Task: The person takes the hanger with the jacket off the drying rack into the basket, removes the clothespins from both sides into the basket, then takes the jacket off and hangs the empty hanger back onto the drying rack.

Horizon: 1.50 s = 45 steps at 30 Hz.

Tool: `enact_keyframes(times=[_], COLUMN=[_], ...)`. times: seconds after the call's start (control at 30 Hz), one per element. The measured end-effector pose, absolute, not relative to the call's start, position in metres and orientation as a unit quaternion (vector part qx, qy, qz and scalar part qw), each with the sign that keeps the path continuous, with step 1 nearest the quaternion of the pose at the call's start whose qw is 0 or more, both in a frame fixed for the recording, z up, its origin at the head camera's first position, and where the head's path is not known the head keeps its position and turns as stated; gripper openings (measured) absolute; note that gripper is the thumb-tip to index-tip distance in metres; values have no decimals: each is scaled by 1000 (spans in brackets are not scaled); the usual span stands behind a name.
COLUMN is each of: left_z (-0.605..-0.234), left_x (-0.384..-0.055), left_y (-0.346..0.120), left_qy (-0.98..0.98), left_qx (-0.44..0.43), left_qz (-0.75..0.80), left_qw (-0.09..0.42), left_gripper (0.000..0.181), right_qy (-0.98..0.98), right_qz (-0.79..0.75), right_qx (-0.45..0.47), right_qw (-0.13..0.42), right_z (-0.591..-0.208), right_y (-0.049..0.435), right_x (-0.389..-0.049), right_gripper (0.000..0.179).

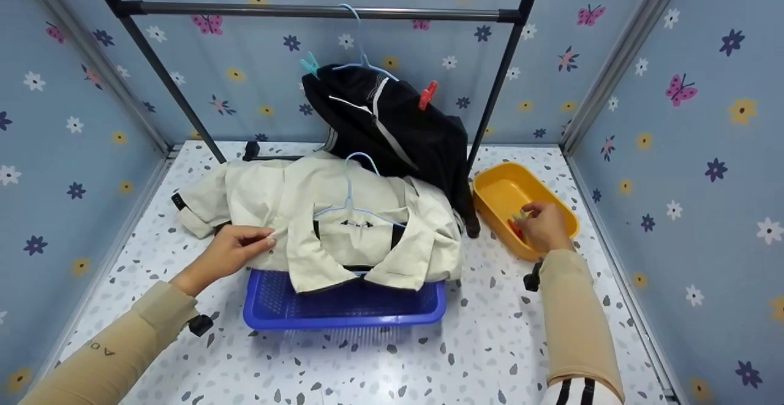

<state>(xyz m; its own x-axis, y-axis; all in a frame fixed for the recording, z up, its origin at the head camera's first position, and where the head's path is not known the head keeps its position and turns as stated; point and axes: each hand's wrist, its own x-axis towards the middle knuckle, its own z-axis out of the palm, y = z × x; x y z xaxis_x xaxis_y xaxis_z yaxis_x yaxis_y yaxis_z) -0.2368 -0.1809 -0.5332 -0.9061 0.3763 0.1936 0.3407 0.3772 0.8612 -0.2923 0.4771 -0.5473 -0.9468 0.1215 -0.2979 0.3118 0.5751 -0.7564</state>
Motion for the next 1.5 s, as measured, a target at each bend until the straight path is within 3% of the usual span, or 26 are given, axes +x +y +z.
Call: enact_keyframes(times=[0.67,1.5], left_z=[-537,-535], left_x=[-240,-239], left_y=[-182,-182], left_qy=[837,837], left_qx=[218,221], left_qz=[502,500], left_qw=[6,10], left_gripper=[19,21], right_qy=[902,908], right_qz=[-419,-410], right_qx=[94,-15], right_qw=[45,-82], right_z=[-500,-439], right_y=[459,405], right_x=[-289,-265], right_gripper=[62,44])
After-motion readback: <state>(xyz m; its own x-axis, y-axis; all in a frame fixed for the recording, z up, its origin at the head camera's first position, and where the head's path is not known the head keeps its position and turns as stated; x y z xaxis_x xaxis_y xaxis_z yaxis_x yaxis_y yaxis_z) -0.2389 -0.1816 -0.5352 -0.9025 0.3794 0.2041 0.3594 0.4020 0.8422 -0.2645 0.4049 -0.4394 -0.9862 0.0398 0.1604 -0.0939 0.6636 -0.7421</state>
